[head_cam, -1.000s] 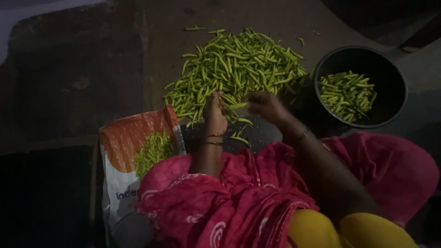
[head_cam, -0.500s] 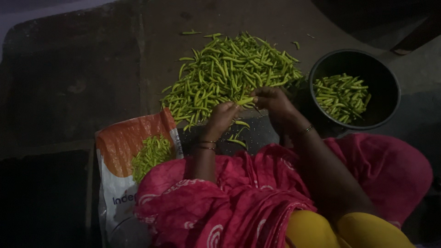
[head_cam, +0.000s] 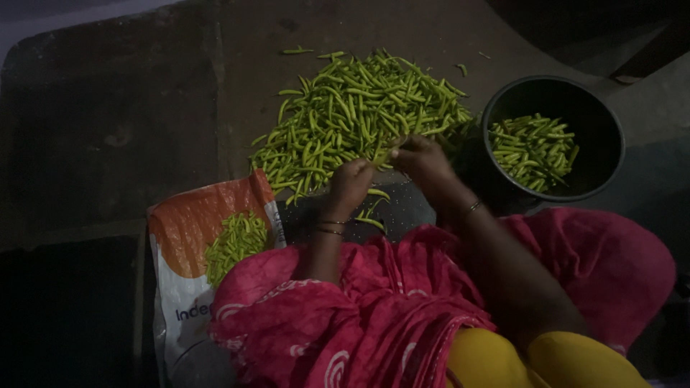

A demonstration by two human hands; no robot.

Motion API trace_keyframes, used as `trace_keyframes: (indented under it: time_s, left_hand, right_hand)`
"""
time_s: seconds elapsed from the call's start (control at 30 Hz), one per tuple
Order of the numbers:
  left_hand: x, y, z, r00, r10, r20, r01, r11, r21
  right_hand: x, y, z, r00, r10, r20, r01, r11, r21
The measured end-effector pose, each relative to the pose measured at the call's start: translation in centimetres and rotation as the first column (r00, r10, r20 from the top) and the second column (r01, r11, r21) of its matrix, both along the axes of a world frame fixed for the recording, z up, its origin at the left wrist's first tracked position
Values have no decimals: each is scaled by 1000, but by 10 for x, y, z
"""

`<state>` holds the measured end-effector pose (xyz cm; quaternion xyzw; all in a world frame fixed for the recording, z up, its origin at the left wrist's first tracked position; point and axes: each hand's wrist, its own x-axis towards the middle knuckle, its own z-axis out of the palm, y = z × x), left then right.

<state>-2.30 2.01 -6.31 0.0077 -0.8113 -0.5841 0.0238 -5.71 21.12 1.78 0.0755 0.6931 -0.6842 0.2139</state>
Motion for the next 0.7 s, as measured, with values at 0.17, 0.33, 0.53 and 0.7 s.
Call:
trace_keyframes:
  time_s: [0.17,0.33,0.53,0.7]
  left_hand:
    - [-8,4,-19,965,131,227,-202,925,321]
    - [-5,-20,-26,865,132,484,-438,667,602]
    - [-4,-24,-7,929,-40,369,-354,204,913]
    - [-5,-22,-14,955,-41,292,-275,238,932]
  right_hand:
    - [13,-22,-29,383,243,-891,22,962,272]
    - [-27,51,-4,736,-251,-629,318,948,-6]
    - [-56,142,28,355,305,-884,816,361,452]
    - [-22,35,-28,729,378,-571,-15,843,538]
